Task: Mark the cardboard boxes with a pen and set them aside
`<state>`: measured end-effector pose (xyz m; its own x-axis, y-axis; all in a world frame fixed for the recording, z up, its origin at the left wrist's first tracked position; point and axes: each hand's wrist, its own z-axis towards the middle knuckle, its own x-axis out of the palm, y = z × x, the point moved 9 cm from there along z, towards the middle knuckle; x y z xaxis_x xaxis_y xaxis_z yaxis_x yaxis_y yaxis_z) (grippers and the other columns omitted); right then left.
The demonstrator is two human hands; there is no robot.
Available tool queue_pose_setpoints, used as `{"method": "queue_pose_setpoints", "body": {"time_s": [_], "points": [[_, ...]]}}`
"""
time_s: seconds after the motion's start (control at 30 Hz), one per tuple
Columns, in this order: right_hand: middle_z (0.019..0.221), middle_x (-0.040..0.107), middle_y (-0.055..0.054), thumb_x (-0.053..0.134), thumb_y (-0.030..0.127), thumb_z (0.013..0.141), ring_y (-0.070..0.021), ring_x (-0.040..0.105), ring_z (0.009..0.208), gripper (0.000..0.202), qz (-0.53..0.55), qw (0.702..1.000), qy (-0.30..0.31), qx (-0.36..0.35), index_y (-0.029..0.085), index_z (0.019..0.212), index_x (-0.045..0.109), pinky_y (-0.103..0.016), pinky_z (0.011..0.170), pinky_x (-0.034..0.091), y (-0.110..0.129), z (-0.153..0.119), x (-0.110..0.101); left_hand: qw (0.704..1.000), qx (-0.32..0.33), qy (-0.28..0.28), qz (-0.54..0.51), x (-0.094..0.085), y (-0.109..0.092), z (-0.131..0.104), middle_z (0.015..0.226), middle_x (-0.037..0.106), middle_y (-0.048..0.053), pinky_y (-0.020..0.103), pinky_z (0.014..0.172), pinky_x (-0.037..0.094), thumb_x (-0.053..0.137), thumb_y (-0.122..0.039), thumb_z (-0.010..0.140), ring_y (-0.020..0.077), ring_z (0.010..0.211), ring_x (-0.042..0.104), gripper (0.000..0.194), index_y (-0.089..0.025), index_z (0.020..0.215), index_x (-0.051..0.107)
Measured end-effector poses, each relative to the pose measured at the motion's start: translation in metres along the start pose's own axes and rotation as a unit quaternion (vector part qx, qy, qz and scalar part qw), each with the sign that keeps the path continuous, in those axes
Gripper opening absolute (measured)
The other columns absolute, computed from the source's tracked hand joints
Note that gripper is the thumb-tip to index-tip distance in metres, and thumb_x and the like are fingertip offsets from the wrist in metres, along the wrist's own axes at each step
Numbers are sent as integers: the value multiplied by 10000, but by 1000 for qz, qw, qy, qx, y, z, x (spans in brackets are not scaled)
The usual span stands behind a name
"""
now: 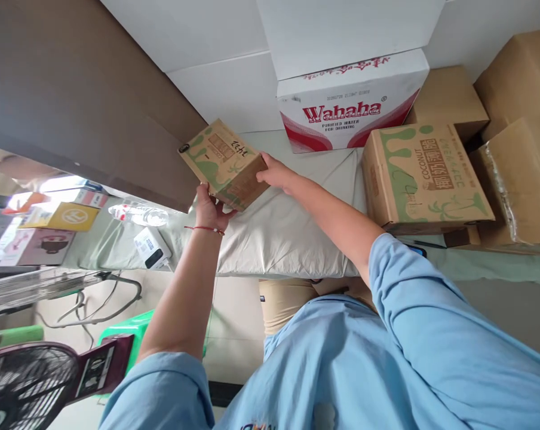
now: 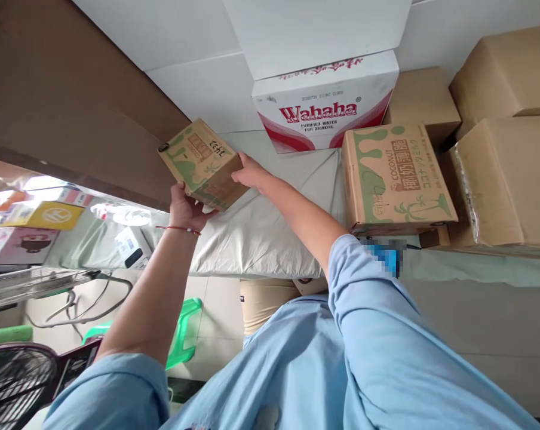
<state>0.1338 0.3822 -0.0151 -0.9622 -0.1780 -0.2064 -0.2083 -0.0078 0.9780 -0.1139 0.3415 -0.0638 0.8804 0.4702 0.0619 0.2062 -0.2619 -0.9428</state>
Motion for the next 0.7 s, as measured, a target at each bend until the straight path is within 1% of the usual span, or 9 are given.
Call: {"method": "queue_pose_setpoints", "body": {"time_s": [0.07, 0.13, 0.17, 0.23, 0.33, 0.43, 0.5, 0.57, 0.7], "points": [[1217, 768, -40, 634, 275, 1001, -201, 700, 1125, 306, -3, 999, -12, 34, 113, 1254, 690, -324, 1026, 570, -8, -21, 0, 1000, 7, 1, -20, -6, 10, -13, 1201, 754, 29, 398, 933, 648, 683, -637, 884, 254, 1186, 691, 385, -291, 1053, 673], [1114, 753, -46, 575, 457, 1051, -210, 683, 1097, 323, -9, 998, -47, 42, 153, 1071, 682, -341, 1011, 560, -16, -64, -6, 999, 8, 27, -29, -9, 23, -35, 1160, 784, 54, 392, 858, 659, 760, -680, 797, 304, 1179, 719, 474, -272, 1031, 707], [1060, 742, -43, 623, 508, 1022, -211, 682, 1056, 329, 0, 996, -85, 35, 182, 1009, 656, -342, 980, 563, -20, -93, -14, 998, 11, 52, -31, -9, 29, -48, 1141, 795, 64, 389, 842, 658, 799, -680, 759, 319, 1169, 732, 506, -259, 1029, 726], [1003, 720, -34, 716, 490, 956, -196, 683, 960, 292, 20, 993, -118, 2, 221, 991, 609, -335, 916, 570, -24, -157, -23, 993, 26, 112, -37, -6, 37, -79, 1135, 813, 80, 374, 849, 650, 864, -638, 719, 327, 1158, 751, 518, -232, 1024, 763], [972, 723, -39, 661, 431, 1007, -189, 713, 912, 206, 22, 998, -55, -27, 233, 1003, 608, -333, 872, 592, -28, -243, -25, 981, 28, 191, -27, 1, 48, -122, 1158, 825, 90, 358, 885, 633, 900, -573, 737, 321, 1152, 761, 492, -212, 1059, 810], [1109, 779, -71, 622, 323, 1042, -209, 764, 1028, 144, -17, 999, -35, -35, 234, 1148, 662, -357, 942, 621, -30, -304, -42, 972, 39, 229, 8, 6, 52, -146, 1146, 820, 99, 355, 903, 607, 910, -599, 761, 304, 1111, 760, 555, -202, 1137, 818], [1169, 788, -90, 630, 322, 1053, -235, 771, 1092, 164, -73, 994, -65, -55, 245, 1183, 695, -388, 980, 630, -30, -333, -66, 977, 69, 199, 35, 2, 50, -147, 1107, 806, 87, 340, 902, 584, 908, -652, 761, 269, 1056, 745, 593, -204, 1134, 801], [1133, 796, -93, 638, 350, 1060, -261, 772, 1097, 140, -129, 983, -115, -62, 261, 1120, 729, -417, 978, 637, -33, -355, -94, 984, 111, 126, 59, -10, 45, -144, 1070, 773, 53, 306, 879, 558, 913, -679, 746, 223, 1013, 712, 596, -225, 1103, 769], [966, 789, -71, 623, 428, 1075, -251, 771, 896, 210, -160, 968, -192, 0, 271, 1002, 743, -406, 818, 659, -52, -376, -137, 985, 154, 0, 72, -35, 44, -147, 1152, 680, 30, 260, 810, 526, 841, -696, 828, 194, 1089, 653, 517, -268, 1064, 674]]}}
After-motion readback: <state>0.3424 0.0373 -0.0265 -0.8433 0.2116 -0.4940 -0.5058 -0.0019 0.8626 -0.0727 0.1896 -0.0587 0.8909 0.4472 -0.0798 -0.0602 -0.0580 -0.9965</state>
